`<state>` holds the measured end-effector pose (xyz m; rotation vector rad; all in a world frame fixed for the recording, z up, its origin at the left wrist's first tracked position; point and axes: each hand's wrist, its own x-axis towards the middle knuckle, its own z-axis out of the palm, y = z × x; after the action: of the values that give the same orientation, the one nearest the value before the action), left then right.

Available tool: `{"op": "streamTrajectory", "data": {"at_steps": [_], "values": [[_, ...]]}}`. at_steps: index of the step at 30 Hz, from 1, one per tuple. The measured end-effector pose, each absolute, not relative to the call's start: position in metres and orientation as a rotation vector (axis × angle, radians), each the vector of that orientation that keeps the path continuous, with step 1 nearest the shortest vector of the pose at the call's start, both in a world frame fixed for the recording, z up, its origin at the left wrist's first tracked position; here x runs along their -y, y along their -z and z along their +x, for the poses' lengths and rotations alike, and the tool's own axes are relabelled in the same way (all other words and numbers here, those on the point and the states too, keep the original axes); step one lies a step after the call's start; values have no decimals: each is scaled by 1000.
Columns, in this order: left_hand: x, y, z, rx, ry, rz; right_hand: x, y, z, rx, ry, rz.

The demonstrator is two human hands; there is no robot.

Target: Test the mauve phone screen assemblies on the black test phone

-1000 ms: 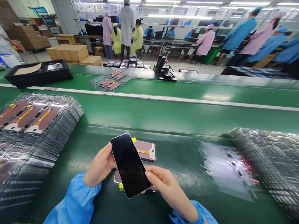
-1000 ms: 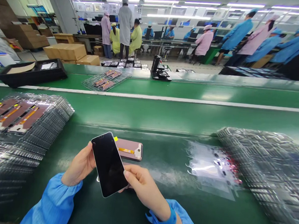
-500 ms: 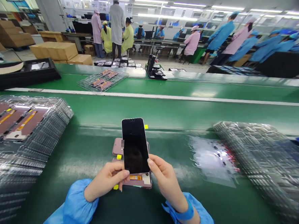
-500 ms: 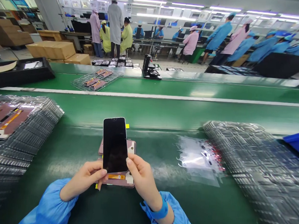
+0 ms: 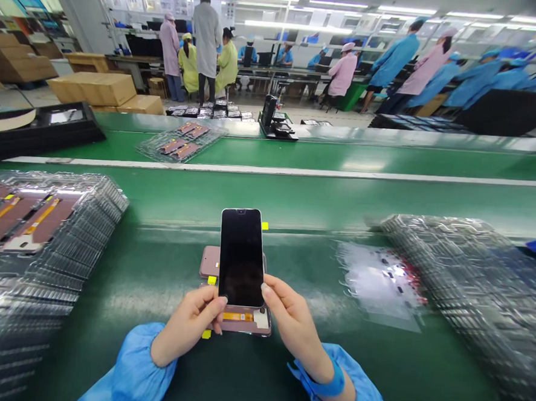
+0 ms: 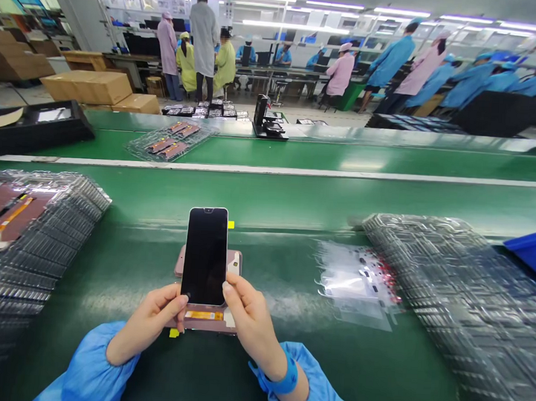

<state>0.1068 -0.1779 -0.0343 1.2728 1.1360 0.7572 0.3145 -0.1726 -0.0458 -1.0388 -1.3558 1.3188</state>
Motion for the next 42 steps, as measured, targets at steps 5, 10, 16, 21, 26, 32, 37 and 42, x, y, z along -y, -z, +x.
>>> {"op": "streamTrajectory", "data": {"at_steps": [5,10,16,21,26,32,37,42], "values": [[177,31,105,-1182,-763,1241,171,52,314,1092,-1699,-866],[178,29,105,-1177,-756,1199,171,50,314,1137,-1723,-840],[177,33,102,-1149,-768,1219,173,43,312,1284,-1696,-904],[177,32,101,-1178,-771,1358,172,45,312,1267,-1692,-885],[180,30,103,-1212,-806,1454,170,52,312,1193,-1739,-860],[179,33,100,-1117,-792,1320,168,57,313,1182,-1765,-827],[159,14,84,-758,-832,1008,168,54,311,1254,-1845,-710],[107,8,65,-1014,-871,845,171,67,306,1394,-1810,-794]]}}
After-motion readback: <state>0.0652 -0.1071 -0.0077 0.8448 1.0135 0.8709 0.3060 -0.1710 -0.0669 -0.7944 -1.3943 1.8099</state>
